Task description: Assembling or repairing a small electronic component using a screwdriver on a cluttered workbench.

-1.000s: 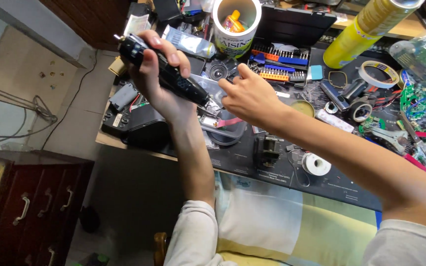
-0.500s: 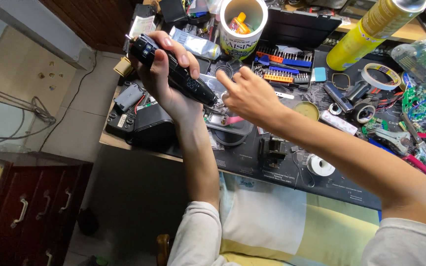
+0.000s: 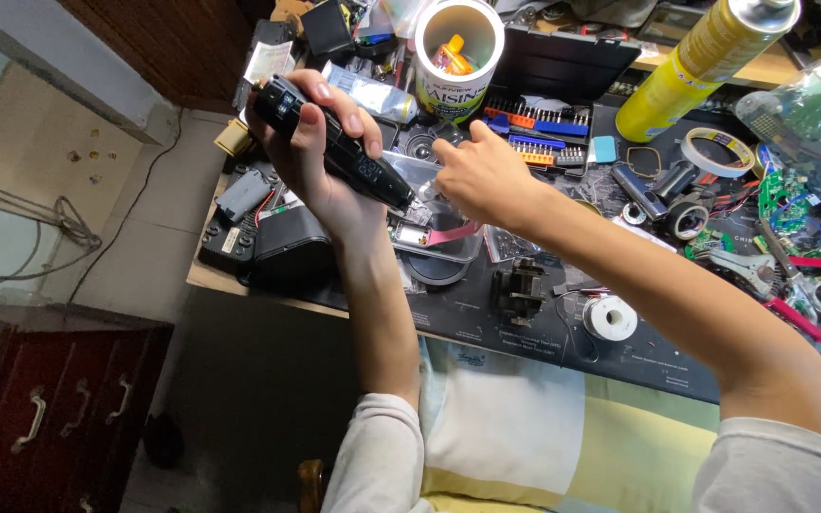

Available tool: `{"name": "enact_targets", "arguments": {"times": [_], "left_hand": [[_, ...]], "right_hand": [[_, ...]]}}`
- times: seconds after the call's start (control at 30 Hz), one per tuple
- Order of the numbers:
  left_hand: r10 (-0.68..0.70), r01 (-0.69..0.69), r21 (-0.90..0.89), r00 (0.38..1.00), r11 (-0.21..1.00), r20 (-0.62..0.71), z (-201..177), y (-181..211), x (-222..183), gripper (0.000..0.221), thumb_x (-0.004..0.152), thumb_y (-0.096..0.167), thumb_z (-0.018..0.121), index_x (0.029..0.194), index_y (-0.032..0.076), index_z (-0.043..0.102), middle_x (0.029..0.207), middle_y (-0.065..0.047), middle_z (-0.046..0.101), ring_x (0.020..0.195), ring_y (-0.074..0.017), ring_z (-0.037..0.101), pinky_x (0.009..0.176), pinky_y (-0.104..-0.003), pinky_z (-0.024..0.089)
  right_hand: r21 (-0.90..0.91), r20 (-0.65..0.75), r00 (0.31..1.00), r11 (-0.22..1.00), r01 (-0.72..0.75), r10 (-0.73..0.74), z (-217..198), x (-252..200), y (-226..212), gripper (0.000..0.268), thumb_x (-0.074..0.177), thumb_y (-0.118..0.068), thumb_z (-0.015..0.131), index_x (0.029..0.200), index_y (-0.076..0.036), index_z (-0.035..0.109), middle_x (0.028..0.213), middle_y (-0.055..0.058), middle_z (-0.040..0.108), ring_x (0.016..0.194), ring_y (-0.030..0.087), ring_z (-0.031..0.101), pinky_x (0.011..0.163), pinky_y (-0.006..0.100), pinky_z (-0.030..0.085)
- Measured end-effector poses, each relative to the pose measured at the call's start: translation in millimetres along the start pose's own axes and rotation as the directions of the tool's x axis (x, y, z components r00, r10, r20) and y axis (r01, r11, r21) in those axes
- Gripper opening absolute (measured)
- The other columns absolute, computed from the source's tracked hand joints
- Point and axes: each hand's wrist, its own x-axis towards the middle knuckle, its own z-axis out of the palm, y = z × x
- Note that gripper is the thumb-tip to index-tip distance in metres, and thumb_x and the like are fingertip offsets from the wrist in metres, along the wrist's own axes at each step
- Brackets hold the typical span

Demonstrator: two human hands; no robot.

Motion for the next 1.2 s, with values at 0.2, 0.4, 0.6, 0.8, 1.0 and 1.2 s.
{"name": "enact_targets", "arguments": {"times": [0.2,0.4,0.6,0.8,1.0,1.2], "left_hand": [[-0.001,0.001,-0.02,1.0,1.0,0.0,-2,-3,-2,0.033,0.102,0.025,0.078,0.107,0.005,0.052,0.088,-0.008,0.05,0.061,-0.0147,0.046,0.047,-0.027,0.038],[-0.015,0.016,-0.052,1.0,0.999,0.024,3,-7,-5,0.032,0.105,0.026,0.077,0.109,0.004,0.054,0.091,-0.007,0.054,0.064,-0.0141,0.05,0.049,-0.027,0.039],[-0.036,0.057,-0.22,0.994,0.974,0.098,-25,-39,-13,0.031,0.119,0.03,0.054,0.148,0.021,0.058,0.115,-0.011,0.052,0.082,-0.0196,0.058,0.057,-0.03,0.052],[-0.165,0.209,-0.317,0.973,0.925,0.161,-20,-49,-17,0.036,0.115,0.031,0.056,0.149,0.021,0.061,0.123,-0.018,0.052,0.099,-0.0289,0.059,0.072,-0.038,0.054],[-0.301,0.335,-0.332,0.942,0.882,0.151,-26,-69,-21,0.044,0.118,0.029,0.055,0.16,0.02,0.045,0.141,-0.019,0.053,0.114,-0.0287,0.061,0.087,-0.038,0.057],[-0.374,0.408,-0.327,0.913,0.852,0.165,-8,-74,-32,0.051,0.122,0.042,0.05,0.168,0.021,0.038,0.161,-0.019,0.049,0.113,-0.0283,0.069,0.081,-0.034,0.064]], "right_hand": [[-0.035,0.044,0.999,0.999,0.002,0.0,1,7,-3,0.052,0.118,-0.042,0.058,0.076,-0.016,0.072,0.109,0.004,0.068,0.063,0.009,0.049,0.1,0.042,0.046],[-0.046,0.091,0.996,0.999,0.02,-0.016,1,13,-4,0.044,0.114,-0.047,0.062,0.087,-0.017,0.078,0.11,0.0,0.066,0.069,0.009,0.055,0.109,0.043,0.042],[-0.118,-0.282,0.955,0.991,0.065,-0.097,55,23,3,0.009,0.089,-0.024,0.078,0.09,-0.023,0.087,0.109,0.0,0.074,0.073,0.02,0.078,0.089,0.046,0.039],[-0.057,-0.322,0.943,0.996,0.073,-0.088,56,23,6,0.009,0.082,-0.021,0.073,0.085,-0.019,0.081,0.102,0.002,0.071,0.073,0.024,0.079,0.086,0.046,0.036],[0.007,-0.323,0.942,0.995,0.096,-0.088,85,41,13,0.014,0.086,-0.023,0.069,0.077,-0.015,0.076,0.082,0.005,0.076,0.074,0.027,0.079,0.089,0.046,0.034],[0.154,-0.378,0.922,0.976,0.155,-0.087,105,53,20,0.017,0.086,-0.026,0.072,0.076,-0.013,0.077,0.079,0.008,0.077,0.08,0.031,0.077,0.093,0.047,0.039]]}}
